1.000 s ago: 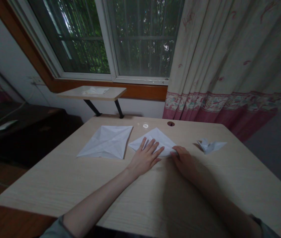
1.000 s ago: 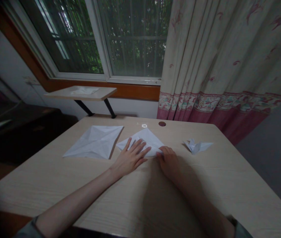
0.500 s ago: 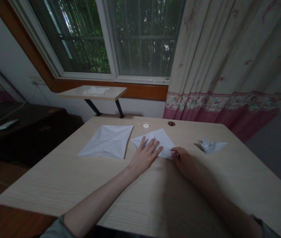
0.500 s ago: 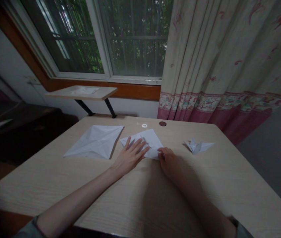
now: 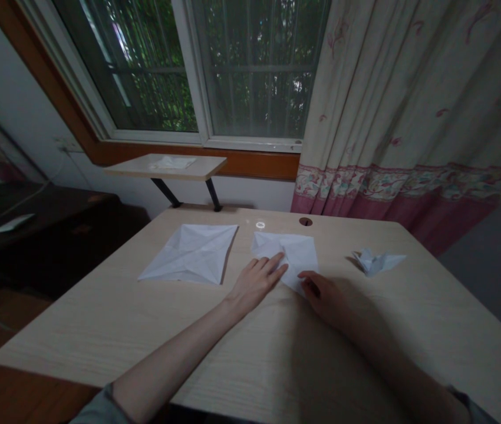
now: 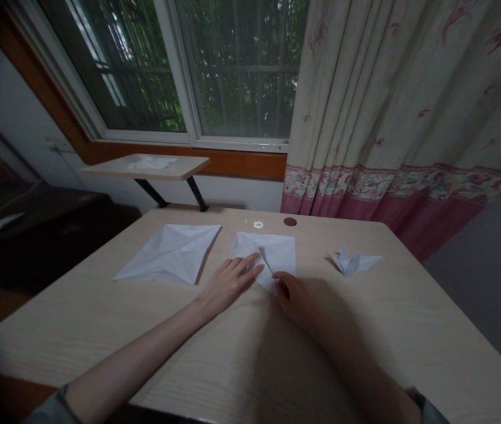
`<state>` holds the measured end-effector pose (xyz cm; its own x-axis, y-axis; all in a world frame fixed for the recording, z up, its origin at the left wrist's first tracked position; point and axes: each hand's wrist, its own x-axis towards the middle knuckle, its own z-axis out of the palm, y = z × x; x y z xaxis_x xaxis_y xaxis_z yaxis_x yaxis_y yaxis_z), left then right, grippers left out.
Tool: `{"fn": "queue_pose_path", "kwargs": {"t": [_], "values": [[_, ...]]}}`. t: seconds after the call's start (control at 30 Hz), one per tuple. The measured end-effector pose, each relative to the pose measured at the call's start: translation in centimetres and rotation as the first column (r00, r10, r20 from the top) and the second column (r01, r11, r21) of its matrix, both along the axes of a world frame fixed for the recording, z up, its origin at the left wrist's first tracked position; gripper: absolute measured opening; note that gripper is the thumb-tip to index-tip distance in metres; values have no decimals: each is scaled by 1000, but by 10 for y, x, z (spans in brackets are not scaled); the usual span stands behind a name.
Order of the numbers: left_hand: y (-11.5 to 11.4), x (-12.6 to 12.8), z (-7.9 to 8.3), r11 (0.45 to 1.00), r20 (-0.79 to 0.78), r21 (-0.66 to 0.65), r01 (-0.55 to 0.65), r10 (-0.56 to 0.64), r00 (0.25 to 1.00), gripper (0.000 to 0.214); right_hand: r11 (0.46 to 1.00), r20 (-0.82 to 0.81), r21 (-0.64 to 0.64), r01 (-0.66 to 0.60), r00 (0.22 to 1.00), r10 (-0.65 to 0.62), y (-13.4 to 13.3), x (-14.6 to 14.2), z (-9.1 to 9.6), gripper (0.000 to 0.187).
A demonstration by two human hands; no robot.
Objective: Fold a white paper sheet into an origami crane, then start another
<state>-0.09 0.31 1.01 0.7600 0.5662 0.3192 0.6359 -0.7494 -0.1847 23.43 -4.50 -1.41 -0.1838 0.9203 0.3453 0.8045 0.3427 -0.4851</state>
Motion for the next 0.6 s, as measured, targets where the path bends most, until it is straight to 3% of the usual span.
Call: {"fn": "queue_pose_path", "kwargs": {"t": [0.23,0.47,0.6], "values": [[1,-2,-8,999,17,-29,-20,21,1000,51,994,-103,-70,-80,992,73,-7,-5,13,16],[1,-3,-6,994,111,-47,95,-90,990,43,986,-226,-94,-141,967,116,-5,-7,4,11],[-1,-1,0,994,111,-57,93,-86,990,39,995,-213,-28,-97,973,89,0,-7,-4,15]]}}
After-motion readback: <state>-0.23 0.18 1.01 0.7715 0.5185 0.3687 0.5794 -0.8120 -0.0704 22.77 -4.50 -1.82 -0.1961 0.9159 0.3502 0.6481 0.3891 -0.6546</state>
